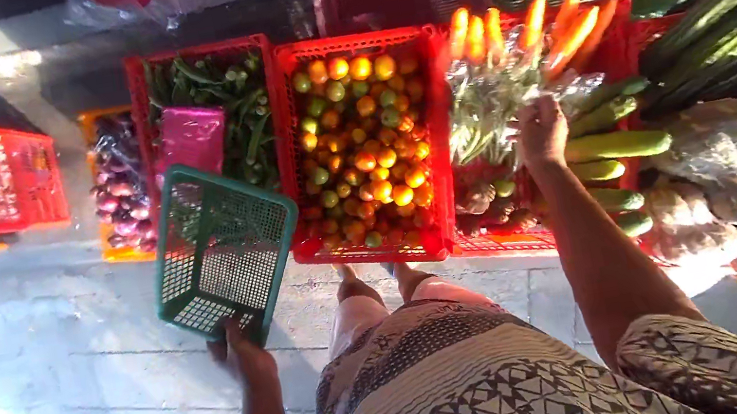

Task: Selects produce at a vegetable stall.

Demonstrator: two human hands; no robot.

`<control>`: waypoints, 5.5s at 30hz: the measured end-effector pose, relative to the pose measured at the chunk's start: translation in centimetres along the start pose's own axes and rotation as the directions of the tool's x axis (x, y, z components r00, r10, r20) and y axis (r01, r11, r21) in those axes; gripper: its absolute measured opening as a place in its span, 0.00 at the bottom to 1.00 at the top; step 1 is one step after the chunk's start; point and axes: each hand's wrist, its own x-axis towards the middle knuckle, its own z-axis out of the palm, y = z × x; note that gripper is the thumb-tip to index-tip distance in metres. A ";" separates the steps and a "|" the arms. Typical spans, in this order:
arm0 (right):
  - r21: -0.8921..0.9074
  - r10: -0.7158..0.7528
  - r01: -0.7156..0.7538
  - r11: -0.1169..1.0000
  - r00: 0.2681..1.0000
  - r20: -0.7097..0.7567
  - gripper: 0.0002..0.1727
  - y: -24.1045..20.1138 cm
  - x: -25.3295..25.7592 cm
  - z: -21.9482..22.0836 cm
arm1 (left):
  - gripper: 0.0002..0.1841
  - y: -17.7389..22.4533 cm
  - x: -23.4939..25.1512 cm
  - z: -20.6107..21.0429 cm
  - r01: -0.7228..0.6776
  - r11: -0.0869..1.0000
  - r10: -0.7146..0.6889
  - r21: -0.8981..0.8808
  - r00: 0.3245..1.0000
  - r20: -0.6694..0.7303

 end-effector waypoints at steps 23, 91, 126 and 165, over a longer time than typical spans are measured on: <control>-0.149 -0.271 0.366 0.918 0.857 0.438 0.23 -22.2 -24.3 33.3 | 0.23 -1.9 22.9 -22.0 0.036 0.992 -0.055 -0.120 0.985 -0.162; 0.592 -0.737 0.544 0.594 0.663 0.129 0.05 -38.8 -30.1 31.6 | 0.07 26.2 21.6 6.1 -0.813 0.290 0.908 -0.506 0.067 0.412; 0.474 -0.658 0.724 0.502 0.675 -0.334 0.06 -35.4 -32.3 29.1 | 0.19 26.4 21.4 8.5 -0.136 0.943 0.310 -0.304 0.019 0.951; 0.504 -0.555 0.519 0.691 0.827 -0.090 0.06 -38.4 -16.5 14.5 | 0.13 34.0 3.1 25.3 -0.328 0.899 0.323 -0.291 0.044 0.946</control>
